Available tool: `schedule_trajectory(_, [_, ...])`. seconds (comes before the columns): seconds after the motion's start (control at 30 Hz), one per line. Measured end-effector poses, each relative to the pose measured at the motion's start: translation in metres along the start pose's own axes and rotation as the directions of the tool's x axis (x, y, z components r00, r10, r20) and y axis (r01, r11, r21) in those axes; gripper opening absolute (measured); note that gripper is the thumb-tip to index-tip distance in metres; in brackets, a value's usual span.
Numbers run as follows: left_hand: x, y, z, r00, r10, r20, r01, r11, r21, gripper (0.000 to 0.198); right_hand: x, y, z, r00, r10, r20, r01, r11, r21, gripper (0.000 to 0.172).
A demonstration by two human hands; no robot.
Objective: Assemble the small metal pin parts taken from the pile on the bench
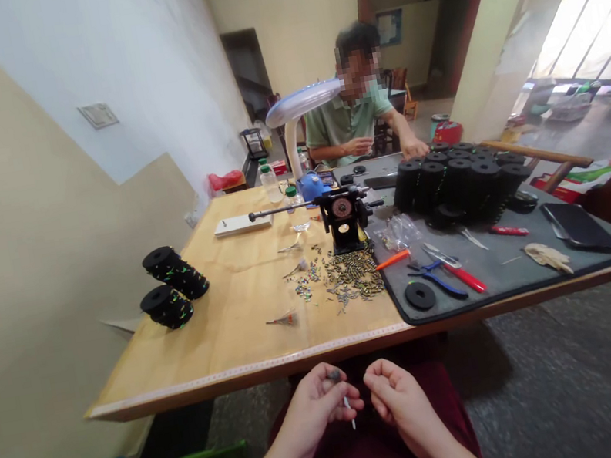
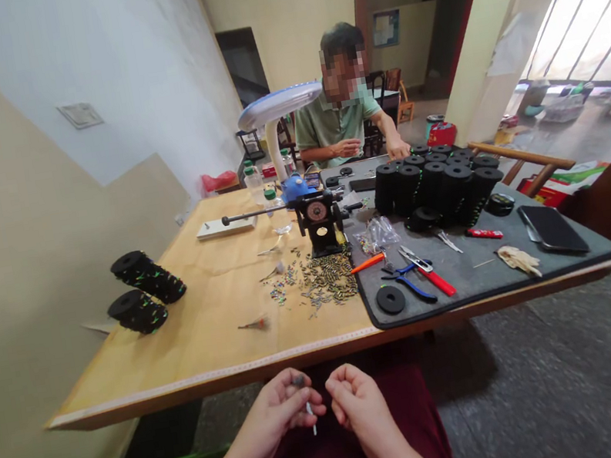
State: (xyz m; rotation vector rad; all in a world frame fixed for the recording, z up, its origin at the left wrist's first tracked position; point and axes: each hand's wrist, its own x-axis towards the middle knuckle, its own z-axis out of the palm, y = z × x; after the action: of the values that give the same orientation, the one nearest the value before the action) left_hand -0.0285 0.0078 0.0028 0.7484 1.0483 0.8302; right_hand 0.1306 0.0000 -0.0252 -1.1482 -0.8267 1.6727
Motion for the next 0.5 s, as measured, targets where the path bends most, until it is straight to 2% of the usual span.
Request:
schedule_trajectory(0.13, [0.004, -0.009, -0.002, 1.000, -0.015, 0.000, 0.015, 0.999, -0.042, 0.043, -0.001, -0.001, 0.001, 1.000, 0.009, 0.018, -0.010, 0.997, 0.075, 0.044])
schedule_trajectory(0.23, [0.007, -0.013, -0.005, 1.000, 0.000, -0.004, -0.001, 0.998, -0.070, 0.042, -0.004, -0.003, 0.001, 0.999, 0.011, 0.034, -0.015, 0.993, 0.120, 0.038])
schedule_trajectory(0.37, [0.007, -0.009, -0.008, 0.999, 0.033, -0.041, -0.036, 0.997, -0.070, 0.040, -0.006, -0.004, 0.001, 0.998, 0.046, 0.030, -0.050, 0.988, 0.145, 0.023])
schedule_trajectory(0.5, [0.002, -0.002, -0.008, 0.997, 0.067, -0.048, -0.068, 0.997, -0.025, 0.035, -0.006, -0.002, 0.000, 0.999, 0.038, 0.030, -0.041, 0.994, 0.104, 0.020])
